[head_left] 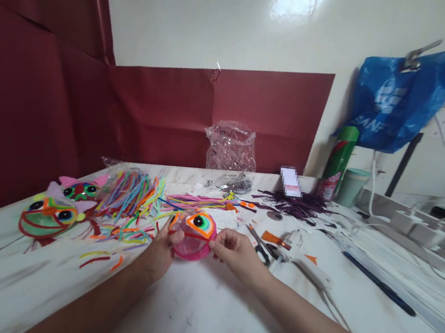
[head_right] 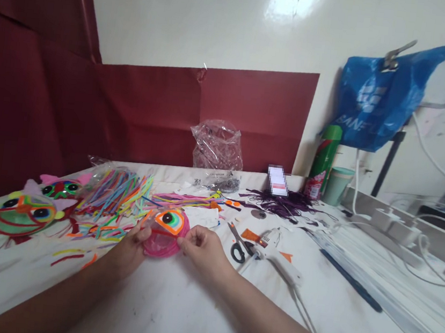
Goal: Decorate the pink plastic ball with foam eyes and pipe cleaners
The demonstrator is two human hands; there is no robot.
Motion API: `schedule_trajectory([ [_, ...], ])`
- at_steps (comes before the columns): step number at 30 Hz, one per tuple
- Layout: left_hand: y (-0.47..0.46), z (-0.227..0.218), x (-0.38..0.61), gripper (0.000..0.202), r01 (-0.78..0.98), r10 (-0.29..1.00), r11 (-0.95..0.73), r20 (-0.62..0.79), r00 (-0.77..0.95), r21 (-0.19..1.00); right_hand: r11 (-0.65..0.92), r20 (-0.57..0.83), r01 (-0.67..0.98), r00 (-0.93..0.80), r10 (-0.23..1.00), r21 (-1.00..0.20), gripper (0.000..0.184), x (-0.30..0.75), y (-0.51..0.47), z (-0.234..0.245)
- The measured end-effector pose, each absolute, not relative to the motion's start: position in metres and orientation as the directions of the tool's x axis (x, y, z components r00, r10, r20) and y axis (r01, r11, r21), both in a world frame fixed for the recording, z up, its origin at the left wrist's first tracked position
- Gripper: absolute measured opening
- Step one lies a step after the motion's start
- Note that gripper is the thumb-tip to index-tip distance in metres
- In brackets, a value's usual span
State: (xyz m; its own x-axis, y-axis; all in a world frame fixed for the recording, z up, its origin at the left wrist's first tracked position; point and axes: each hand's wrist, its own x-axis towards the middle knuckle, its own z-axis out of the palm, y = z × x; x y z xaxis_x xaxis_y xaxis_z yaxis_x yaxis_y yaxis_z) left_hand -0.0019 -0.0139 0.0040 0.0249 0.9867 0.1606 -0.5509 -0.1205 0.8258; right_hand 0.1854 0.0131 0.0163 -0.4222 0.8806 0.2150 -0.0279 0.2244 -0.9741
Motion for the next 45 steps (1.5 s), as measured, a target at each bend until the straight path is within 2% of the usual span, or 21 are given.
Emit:
schedule_trajectory([
  [6, -0.016, 0.007, 0.003, 0.081, -0.493, 0.985, -0.167, 0.163, -0.052, 0.854, 0.137, 0.135, -0.027, -0.434, 0.891, -0.99, 0.04, 0.184, 0.019, 0.009],
  [11, -0.012, 0.002, 0.001, 0.074, -0.456, 0.992, -0.124, 0.107, -0.061, 0.881, 0.063, 0.069, -0.028, -0.451, 0.89, -0.998, 0.042, 0.184, 0.022, 0.008],
  [15, -0.009, -0.004, 0.0, 0.069, -0.444, 0.989, -0.145, 0.144, -0.037, 0.884, 0.05, 0.056, -0.025, -0.455, 0.889, -0.998, 0.044, 0.183, 0.022, 0.007],
  [17, -0.008, -0.005, 0.001, 0.068, -0.458, 0.986, -0.161, 0.159, -0.044, 0.874, 0.075, 0.077, -0.022, -0.438, 0.895, -0.997, 0.044, 0.182, 0.021, 0.008],
  [20, -0.007, -0.004, 0.001, 0.073, -0.468, 0.985, -0.16, 0.112, -0.128, 0.869, 0.168, 0.163, -0.018, -0.363, 0.917, -0.986, 0.04, 0.184, 0.02, 0.011],
  [24, -0.006, 0.0, -0.003, 0.072, -0.462, 0.972, -0.167, 0.067, -0.224, 0.871, 0.359, 0.358, -0.019, -0.139, 0.923, -0.933, 0.029, 0.193, 0.023, 0.019],
  [27, -0.007, 0.004, -0.005, 0.064, -0.48, 0.966, -0.183, 0.066, -0.251, 0.858, 0.446, 0.446, -0.006, 0.008, 0.895, -0.895, 0.021, 0.204, 0.03, 0.028],
  [31, -0.008, 0.009, -0.008, 0.054, -0.509, 0.961, -0.203, 0.07, -0.269, 0.837, 0.498, 0.496, 0.019, 0.122, 0.86, -0.867, 0.018, 0.228, 0.041, 0.046],
  [35, -0.006, 0.013, -0.013, 0.051, -0.528, 0.952, -0.234, 0.082, -0.296, 0.816, 0.584, 0.576, 0.076, 0.307, 0.757, -0.808, 0.018, 0.255, 0.047, 0.069],
  [38, -0.005, 0.016, -0.017, 0.044, -0.545, 0.951, -0.235, 0.076, -0.299, 0.805, 0.609, 0.588, 0.07, 0.366, 0.721, -0.79, 0.016, 0.271, 0.049, 0.084],
  [45, -0.006, 0.02, -0.018, 0.042, -0.589, 0.949, -0.211, 0.02, -0.315, 0.78, 0.504, 0.506, 0.103, 0.343, 0.791, -0.858, 0.016, 0.298, 0.048, 0.083],
])
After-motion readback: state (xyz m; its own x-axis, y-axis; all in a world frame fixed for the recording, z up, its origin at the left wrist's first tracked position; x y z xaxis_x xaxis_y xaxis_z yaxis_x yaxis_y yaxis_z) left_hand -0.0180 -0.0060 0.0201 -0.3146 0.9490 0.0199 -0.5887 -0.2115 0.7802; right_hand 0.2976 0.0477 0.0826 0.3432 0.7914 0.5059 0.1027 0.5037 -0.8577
